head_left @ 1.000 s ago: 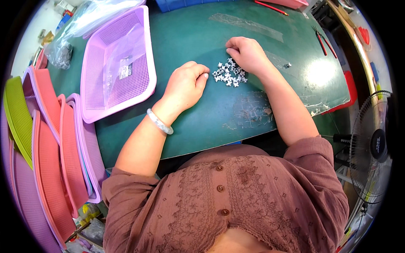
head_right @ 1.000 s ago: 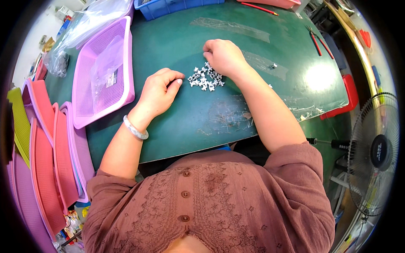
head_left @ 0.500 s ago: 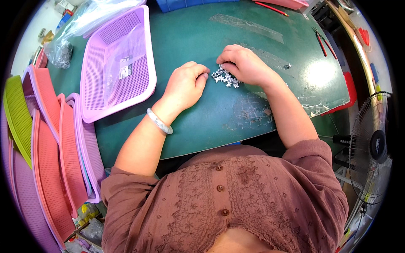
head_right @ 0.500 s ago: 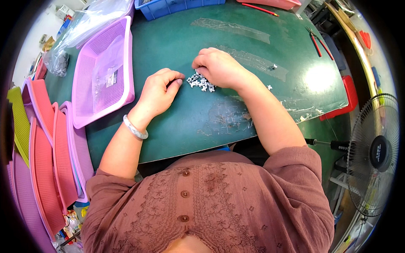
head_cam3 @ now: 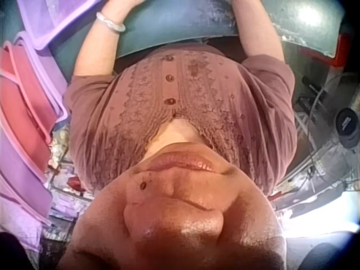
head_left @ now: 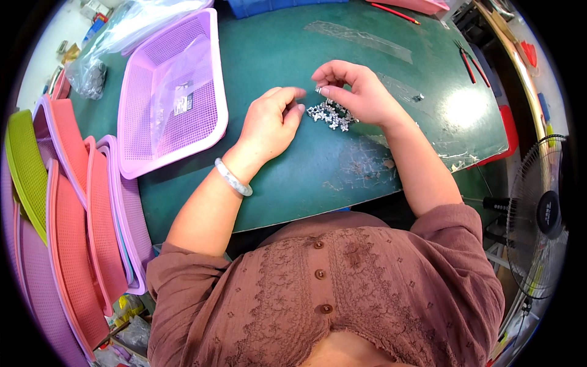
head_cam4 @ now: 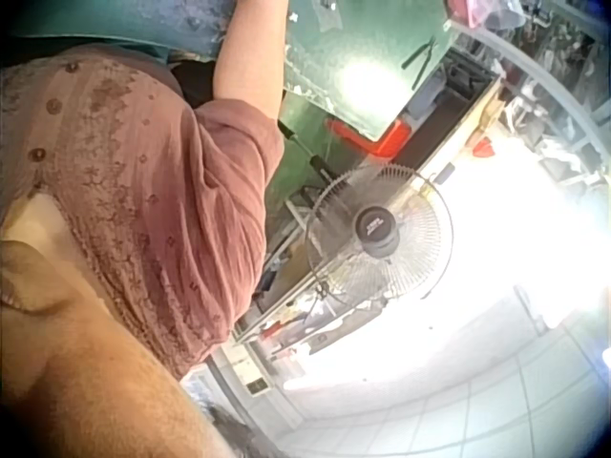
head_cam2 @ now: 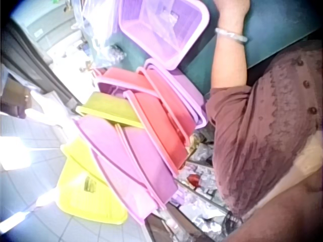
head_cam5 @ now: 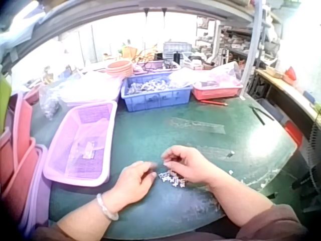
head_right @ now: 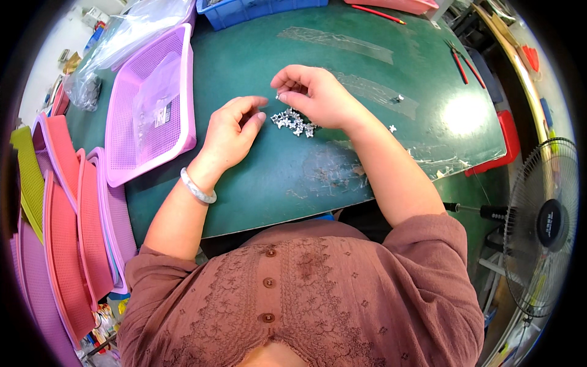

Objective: The person sits at a green workbench and repeatedly picks up small silver star-shaped components, joining them by hand. The person places the assembled pieces into a purple basket and continues the process with additional components from the table.

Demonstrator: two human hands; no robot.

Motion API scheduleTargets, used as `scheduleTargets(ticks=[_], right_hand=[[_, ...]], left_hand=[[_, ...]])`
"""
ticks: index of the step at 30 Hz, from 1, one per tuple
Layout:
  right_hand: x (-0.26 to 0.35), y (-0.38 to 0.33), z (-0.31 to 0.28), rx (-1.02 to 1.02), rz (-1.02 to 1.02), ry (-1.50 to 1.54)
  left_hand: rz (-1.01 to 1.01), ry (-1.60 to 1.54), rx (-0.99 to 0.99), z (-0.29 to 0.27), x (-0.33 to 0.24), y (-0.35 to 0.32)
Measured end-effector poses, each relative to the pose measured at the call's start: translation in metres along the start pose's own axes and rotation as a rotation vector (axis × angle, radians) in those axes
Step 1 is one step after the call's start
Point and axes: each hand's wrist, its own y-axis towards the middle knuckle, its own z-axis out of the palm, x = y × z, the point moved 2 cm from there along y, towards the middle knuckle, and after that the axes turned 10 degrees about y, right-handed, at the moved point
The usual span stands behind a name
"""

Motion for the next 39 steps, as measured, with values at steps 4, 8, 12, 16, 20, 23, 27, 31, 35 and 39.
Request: scheduleTargets(ticks=[4,8,12,16,20,23,27,31,35,39], right_hand=[[0.003,-0.001,0.008,0.036,0.104,0.360],[0.004,-0.001,0.011,0.056,0.171,0.509],[0.004,-0.002,0.014,0.062,0.192,0.511],[0.003,-0.003,0.014,0.051,0.196,0.505],[0.005,-0.004,0.013,0.037,0.178,0.499],[0.005,-0.005,0.012,0.044,0.166,0.491],[0.006,-0.006,0.012,0.052,0.148,0.489],[0.007,-0.006,0.011,0.068,0.135,0.450],[0.008,-0.006,0.011,0.077,0.126,0.425],[0.007,-0.007,0.011,0.080,0.122,0.411]], left_hand=[[-0.045,-0.230,-0.045,0.001,-0.004,-0.002],[0.009,-0.264,-0.073,0.000,-0.008,-0.002],[0.045,-0.257,-0.062,0.001,-0.006,-0.002],[0.065,-0.331,-0.121,0.005,-0.005,-0.002],[0.034,-0.371,-0.116,0.005,-0.004,-0.002],[0.021,-0.383,-0.103,0.005,-0.003,-0.002],[0.005,-0.418,-0.094,0.005,-0.003,-0.002],[-0.008,-0.445,-0.098,0.005,-0.004,-0.002],[-0.026,-0.417,-0.048,0.004,-0.003,-0.003],[-0.020,-0.403,-0.051,0.004,-0.002,-0.002]])
